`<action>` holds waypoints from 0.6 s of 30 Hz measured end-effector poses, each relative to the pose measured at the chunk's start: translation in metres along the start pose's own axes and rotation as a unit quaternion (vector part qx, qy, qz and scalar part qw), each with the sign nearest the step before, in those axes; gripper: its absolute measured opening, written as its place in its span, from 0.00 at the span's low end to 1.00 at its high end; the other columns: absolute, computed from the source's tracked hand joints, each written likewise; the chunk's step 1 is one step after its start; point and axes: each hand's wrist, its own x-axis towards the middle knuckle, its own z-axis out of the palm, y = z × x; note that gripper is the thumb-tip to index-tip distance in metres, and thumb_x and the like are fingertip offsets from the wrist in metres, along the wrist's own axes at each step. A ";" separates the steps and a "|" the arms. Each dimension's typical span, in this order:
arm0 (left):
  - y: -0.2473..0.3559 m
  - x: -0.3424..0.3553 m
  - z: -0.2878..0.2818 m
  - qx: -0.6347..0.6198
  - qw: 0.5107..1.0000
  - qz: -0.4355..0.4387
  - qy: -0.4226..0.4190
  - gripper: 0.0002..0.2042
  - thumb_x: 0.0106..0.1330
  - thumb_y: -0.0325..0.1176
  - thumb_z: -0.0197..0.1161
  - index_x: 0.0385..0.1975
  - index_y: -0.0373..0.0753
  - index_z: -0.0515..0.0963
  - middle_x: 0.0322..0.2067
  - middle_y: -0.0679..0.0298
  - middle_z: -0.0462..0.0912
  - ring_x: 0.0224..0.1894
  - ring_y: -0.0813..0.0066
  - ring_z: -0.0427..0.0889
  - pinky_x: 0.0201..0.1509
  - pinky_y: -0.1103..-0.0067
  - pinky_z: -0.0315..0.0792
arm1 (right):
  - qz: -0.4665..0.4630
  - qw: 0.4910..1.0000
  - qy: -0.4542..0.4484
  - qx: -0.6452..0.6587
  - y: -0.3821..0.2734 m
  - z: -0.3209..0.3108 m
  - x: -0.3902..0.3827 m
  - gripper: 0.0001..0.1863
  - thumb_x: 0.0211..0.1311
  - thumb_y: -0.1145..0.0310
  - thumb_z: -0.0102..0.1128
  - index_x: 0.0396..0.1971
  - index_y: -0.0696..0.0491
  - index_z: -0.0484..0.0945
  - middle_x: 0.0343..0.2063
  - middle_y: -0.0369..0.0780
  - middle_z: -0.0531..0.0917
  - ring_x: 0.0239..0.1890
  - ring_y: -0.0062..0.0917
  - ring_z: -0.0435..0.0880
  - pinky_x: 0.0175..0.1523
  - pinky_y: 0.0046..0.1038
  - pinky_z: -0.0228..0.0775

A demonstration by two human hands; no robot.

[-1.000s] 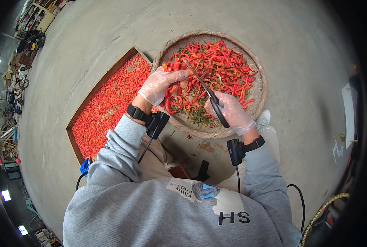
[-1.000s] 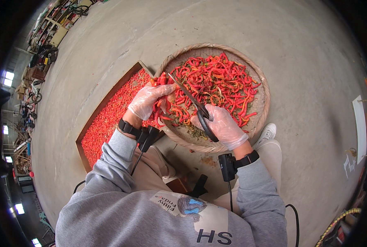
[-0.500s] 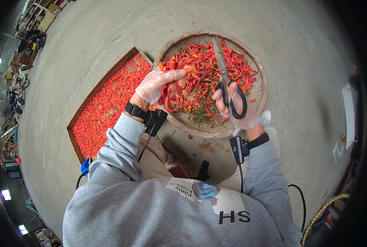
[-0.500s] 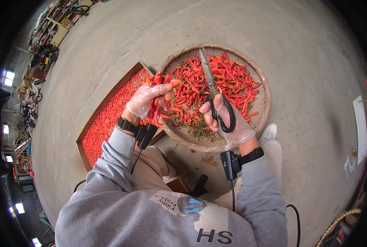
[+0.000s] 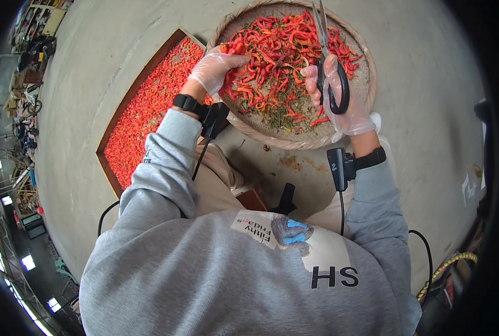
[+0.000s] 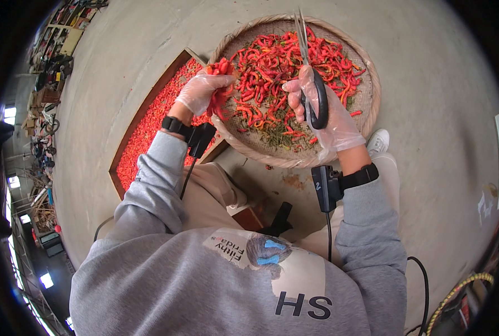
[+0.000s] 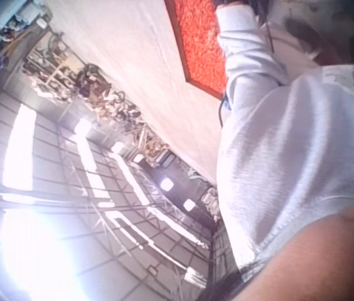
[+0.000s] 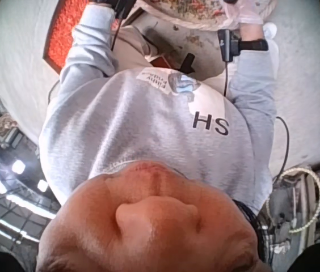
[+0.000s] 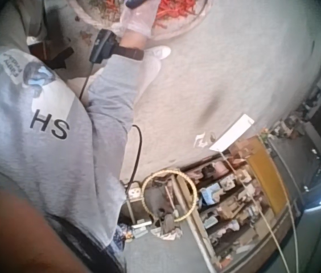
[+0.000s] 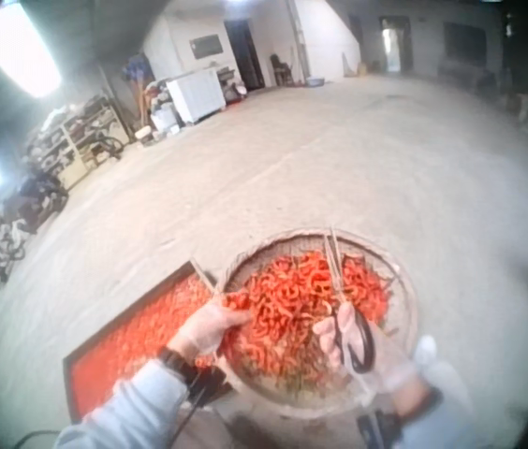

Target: The person uses scissors to trim the stems off red chili peppers and cuts them into small pieces, placing the pieces into a wooden tray. The stems are discarded into a woven basket.

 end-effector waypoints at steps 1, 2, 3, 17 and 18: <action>-0.006 0.008 -0.001 0.043 0.999 -0.001 0.011 0.09 0.54 0.23 0.66 0.35 0.35 0.76 0.29 0.66 0.79 0.31 0.78 0.78 0.37 0.81 0.74 | -0.003 1.000 0.002 -0.002 -0.001 0.002 -0.002 0.34 0.57 0.32 0.47 0.38 0.53 0.74 0.22 0.28 0.71 0.23 0.12 0.66 0.28 0.15 0.59; -0.013 0.016 -0.004 0.094 0.995 -0.005 0.030 0.10 0.53 0.22 0.66 0.35 0.35 0.76 0.29 0.66 0.79 0.30 0.79 0.78 0.36 0.82 0.73 | -0.008 1.000 0.003 -0.004 -0.003 0.003 -0.004 0.34 0.57 0.33 0.48 0.38 0.53 0.74 0.22 0.28 0.71 0.23 0.12 0.66 0.28 0.15 0.59; -0.027 0.021 -0.002 0.053 0.997 0.035 0.051 0.09 0.52 0.22 0.64 0.34 0.35 0.76 0.26 0.67 0.79 0.27 0.81 0.76 0.32 0.83 0.71 | -0.009 1.000 0.006 -0.004 -0.005 0.004 -0.005 0.33 0.58 0.33 0.48 0.38 0.53 0.74 0.23 0.28 0.71 0.23 0.12 0.66 0.29 0.15 0.60; -0.144 0.104 -0.003 0.847 0.396 -0.026 -0.355 0.26 0.43 0.30 0.72 0.47 0.50 0.77 0.46 0.67 0.81 0.50 0.63 0.78 0.50 0.72 0.74 | -0.026 1.000 0.010 0.006 -0.019 -0.001 -0.016 0.31 0.62 0.38 0.47 0.38 0.57 0.74 0.22 0.30 0.72 0.22 0.11 0.69 0.28 0.15 0.64; -0.141 0.101 -0.003 0.847 0.406 -0.003 -0.342 0.24 0.44 0.30 0.72 0.46 0.49 0.78 0.45 0.66 0.81 0.50 0.63 0.78 0.50 0.72 0.74 | -0.027 1.000 0.011 0.011 -0.018 -0.001 -0.016 0.31 0.62 0.39 0.47 0.38 0.57 0.74 0.22 0.30 0.72 0.22 0.11 0.69 0.28 0.15 0.64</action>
